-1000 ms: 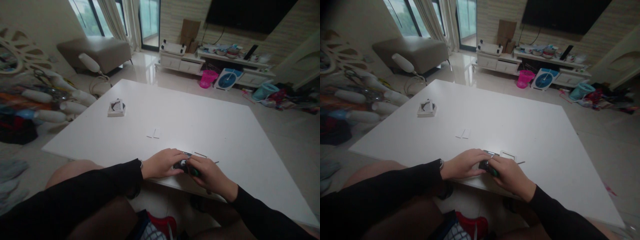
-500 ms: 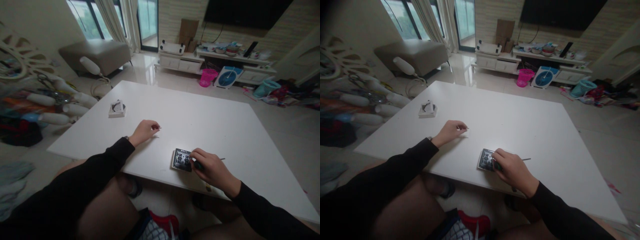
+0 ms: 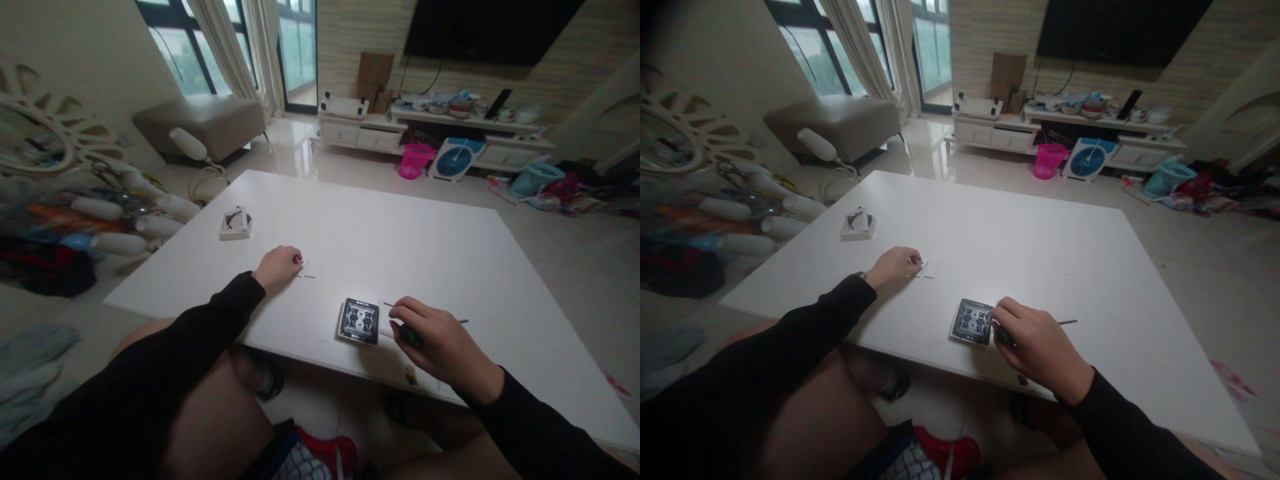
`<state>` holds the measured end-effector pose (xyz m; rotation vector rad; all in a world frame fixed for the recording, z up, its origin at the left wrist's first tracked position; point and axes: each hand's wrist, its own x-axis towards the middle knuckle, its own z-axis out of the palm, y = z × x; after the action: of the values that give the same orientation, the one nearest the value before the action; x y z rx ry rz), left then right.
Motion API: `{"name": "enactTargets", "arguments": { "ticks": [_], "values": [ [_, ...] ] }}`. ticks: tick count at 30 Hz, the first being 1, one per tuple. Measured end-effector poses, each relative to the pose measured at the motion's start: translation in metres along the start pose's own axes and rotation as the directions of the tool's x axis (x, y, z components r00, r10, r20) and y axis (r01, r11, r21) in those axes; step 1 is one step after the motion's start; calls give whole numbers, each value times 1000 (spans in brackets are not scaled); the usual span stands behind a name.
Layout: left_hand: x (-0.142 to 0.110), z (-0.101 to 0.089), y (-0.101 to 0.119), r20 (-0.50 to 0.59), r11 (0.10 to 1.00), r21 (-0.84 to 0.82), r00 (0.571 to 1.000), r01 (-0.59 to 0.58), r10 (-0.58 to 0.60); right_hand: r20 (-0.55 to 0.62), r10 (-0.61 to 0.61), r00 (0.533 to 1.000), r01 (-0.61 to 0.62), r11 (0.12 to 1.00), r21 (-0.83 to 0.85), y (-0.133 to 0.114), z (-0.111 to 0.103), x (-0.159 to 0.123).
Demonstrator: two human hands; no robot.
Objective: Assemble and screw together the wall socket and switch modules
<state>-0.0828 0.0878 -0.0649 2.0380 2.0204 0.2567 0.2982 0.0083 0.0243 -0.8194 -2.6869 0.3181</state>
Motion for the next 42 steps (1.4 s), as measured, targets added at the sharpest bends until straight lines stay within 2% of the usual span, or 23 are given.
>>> {"name": "enactTargets", "arguments": {
  "ticks": [4,9,16,20,28,32,34,36,38,39,42],
  "values": [
    [8,-3,-12,68,995,-8,992,-104,104,-16,-4,1000,4,1000,9,2,-6,-2],
    [15,-1,-23,169,967,-23,952,-253,253,10,1,1000,-1,1000,4,5,-5,-3],
    [15,8,-25,160,960,27,949,-279,271,39,13,999,-13,1000,6,6,-3,-6],
    [14,10,-23,155,954,47,946,-296,286,0,34,999,-34,999,28,3,-6,-5],
    [9,4,-18,148,942,17,933,-334,328,-48,61,997,-57,994,91,0,-13,2],
    [-3,0,-2,84,917,-53,913,-396,399,-141,77,987,-58,990,132,-1,-21,3],
    [-13,1,13,53,866,-170,873,-470,484,-162,102,982,-75,984,163,-1,-28,2],
    [-26,6,31,92,786,-320,809,-528,581,-200,131,971,-98,981,167,-1,-33,1],
    [-41,15,49,150,713,-450,741,-538,654,-271,184,945,-134,972,192,-1,-37,1],
    [-47,19,57,158,688,-499,725,-527,670,-306,220,926,-153,961,229,-1,-38,1],
    [-62,33,75,148,640,-595,717,-486,682,-345,350,871,-196,891,409,-3,-37,5]
  ]
}}
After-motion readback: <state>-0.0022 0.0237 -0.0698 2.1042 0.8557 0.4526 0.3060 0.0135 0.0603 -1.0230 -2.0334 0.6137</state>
